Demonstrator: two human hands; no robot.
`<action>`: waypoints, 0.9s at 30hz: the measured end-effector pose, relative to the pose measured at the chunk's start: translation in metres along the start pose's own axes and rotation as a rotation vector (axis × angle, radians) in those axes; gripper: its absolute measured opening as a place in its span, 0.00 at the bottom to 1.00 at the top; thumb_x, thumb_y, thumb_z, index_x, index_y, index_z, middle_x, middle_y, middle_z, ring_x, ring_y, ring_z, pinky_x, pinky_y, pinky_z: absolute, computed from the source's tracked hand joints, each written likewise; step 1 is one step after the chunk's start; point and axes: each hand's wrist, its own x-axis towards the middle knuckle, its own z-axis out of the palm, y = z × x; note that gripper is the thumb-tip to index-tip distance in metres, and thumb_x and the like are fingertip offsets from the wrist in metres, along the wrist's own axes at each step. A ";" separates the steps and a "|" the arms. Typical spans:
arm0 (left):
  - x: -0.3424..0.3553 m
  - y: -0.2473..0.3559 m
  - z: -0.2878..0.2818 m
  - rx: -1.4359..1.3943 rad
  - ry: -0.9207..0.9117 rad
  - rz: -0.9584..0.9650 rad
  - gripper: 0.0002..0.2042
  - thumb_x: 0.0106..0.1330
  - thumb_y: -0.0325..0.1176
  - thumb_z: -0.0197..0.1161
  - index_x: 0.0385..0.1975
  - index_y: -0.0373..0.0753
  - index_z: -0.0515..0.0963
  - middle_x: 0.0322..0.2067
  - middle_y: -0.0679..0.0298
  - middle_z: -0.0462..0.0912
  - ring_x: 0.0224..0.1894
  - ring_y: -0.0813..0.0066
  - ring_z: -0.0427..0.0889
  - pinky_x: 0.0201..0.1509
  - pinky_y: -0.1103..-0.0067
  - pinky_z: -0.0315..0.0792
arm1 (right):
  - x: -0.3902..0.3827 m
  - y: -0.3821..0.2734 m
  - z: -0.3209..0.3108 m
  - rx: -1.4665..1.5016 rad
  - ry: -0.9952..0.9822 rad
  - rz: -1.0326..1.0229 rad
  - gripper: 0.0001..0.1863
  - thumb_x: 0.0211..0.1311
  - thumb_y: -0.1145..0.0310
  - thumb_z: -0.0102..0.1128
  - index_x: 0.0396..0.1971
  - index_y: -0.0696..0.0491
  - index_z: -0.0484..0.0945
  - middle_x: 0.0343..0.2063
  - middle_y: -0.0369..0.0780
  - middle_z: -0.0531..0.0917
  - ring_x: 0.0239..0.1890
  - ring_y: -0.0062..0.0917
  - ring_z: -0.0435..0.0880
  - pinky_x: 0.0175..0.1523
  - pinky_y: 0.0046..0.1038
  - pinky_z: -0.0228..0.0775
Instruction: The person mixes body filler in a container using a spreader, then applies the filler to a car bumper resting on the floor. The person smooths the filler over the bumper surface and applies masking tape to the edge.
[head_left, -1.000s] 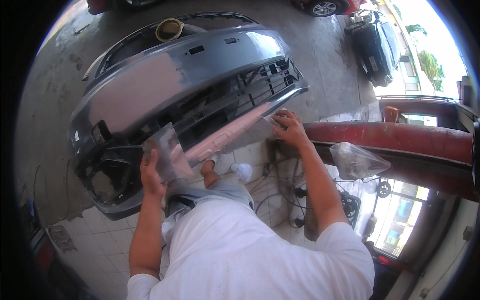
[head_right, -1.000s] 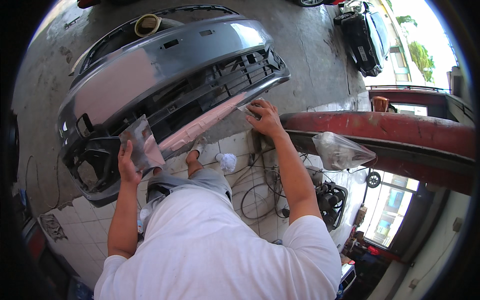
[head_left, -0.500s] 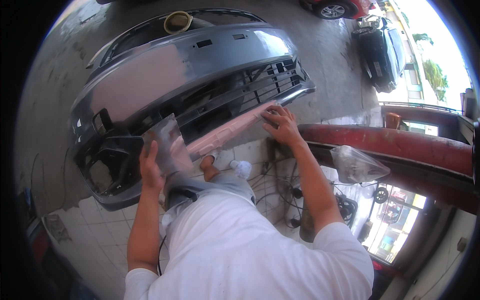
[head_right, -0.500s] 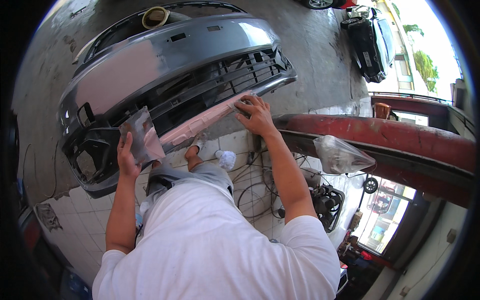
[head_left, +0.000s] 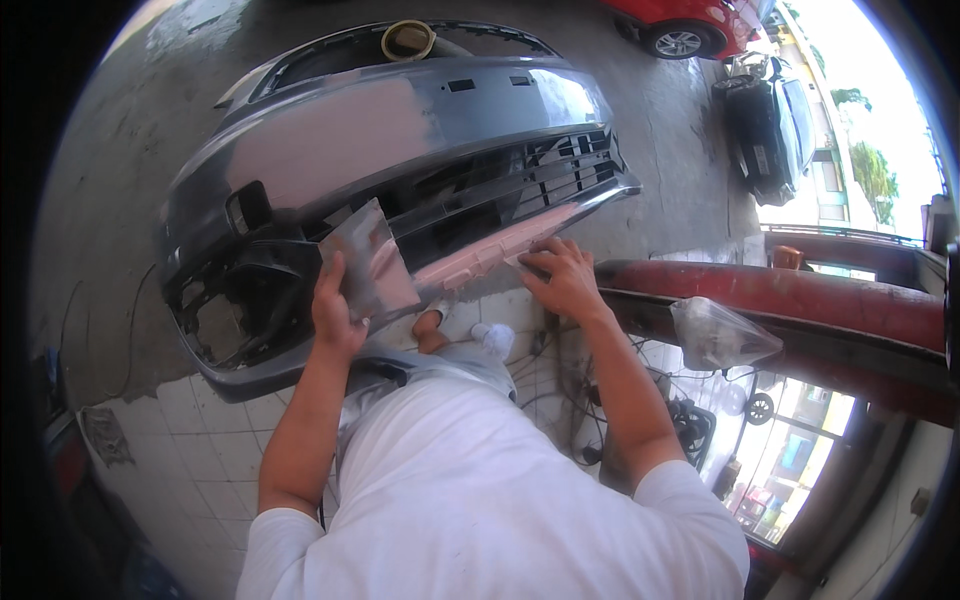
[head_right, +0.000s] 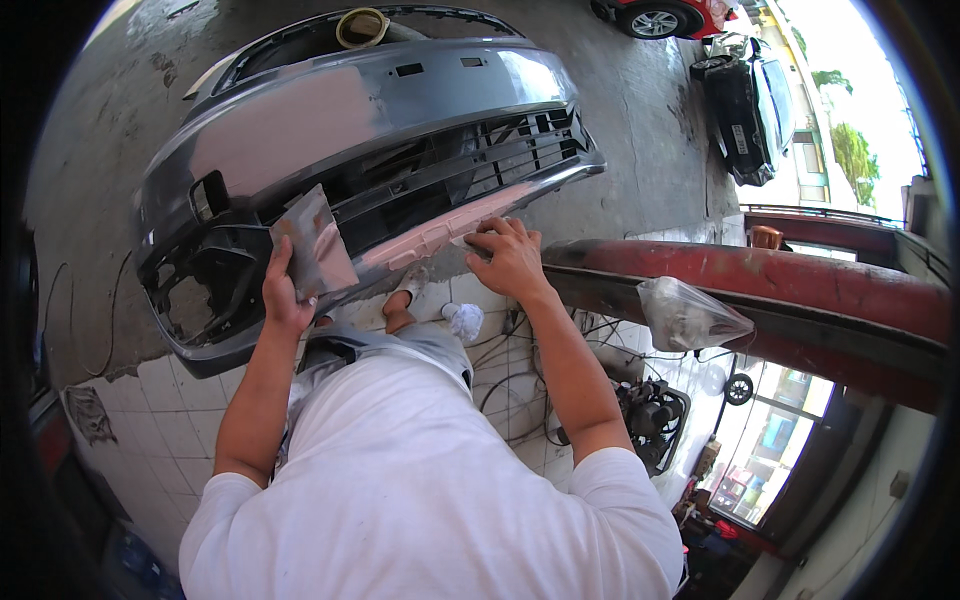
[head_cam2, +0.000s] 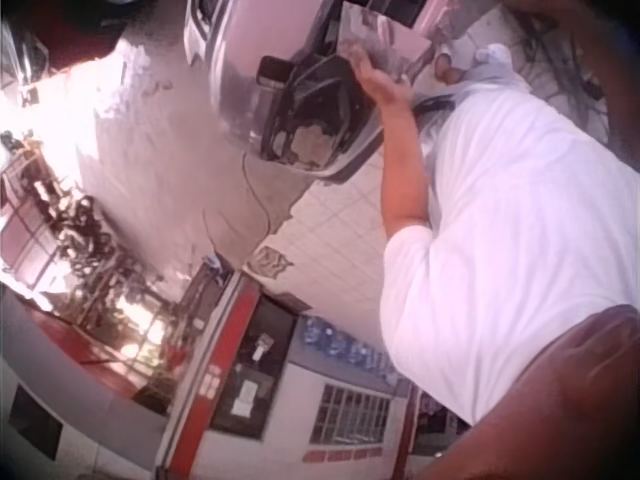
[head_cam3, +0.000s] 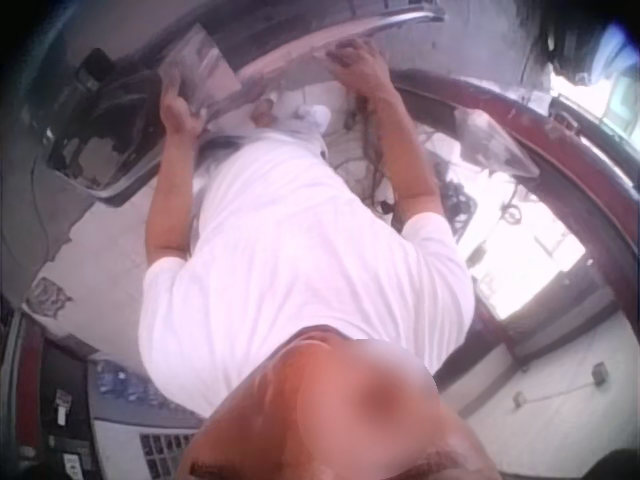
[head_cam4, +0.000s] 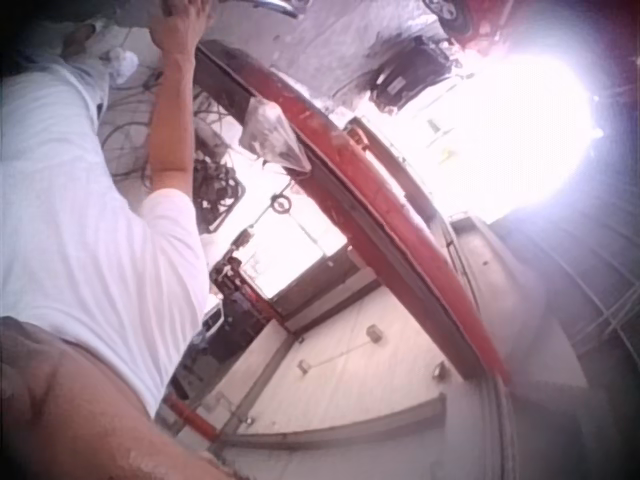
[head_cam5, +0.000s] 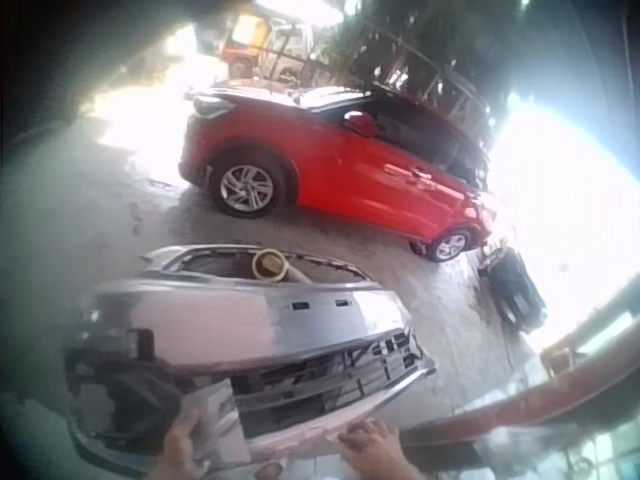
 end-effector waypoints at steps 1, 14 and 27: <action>-0.002 0.003 -0.001 -0.017 -0.036 0.009 0.22 0.79 0.45 0.62 0.65 0.41 0.74 0.58 0.63 0.81 0.59 0.66 0.81 0.63 0.69 0.74 | -0.003 -0.013 0.002 0.047 0.078 -0.037 0.22 0.58 0.54 0.71 0.53 0.40 0.89 0.57 0.33 0.81 0.65 0.34 0.73 0.67 0.47 0.58; -0.005 0.035 -0.023 0.339 -0.150 0.381 0.19 0.79 0.41 0.64 0.60 0.34 0.80 0.53 0.64 0.86 0.53 0.78 0.80 0.61 0.80 0.69 | -0.035 -0.102 0.052 0.111 0.353 -0.181 0.19 0.57 0.56 0.71 0.50 0.41 0.91 0.56 0.35 0.82 0.65 0.35 0.73 0.69 0.49 0.55; -0.017 0.035 -0.017 0.392 -0.213 0.328 0.19 0.79 0.42 0.63 0.61 0.35 0.79 0.54 0.63 0.85 0.54 0.75 0.80 0.62 0.78 0.70 | -0.050 -0.123 0.058 0.051 0.245 -0.119 0.19 0.56 0.55 0.69 0.48 0.40 0.92 0.56 0.35 0.83 0.65 0.35 0.74 0.68 0.50 0.55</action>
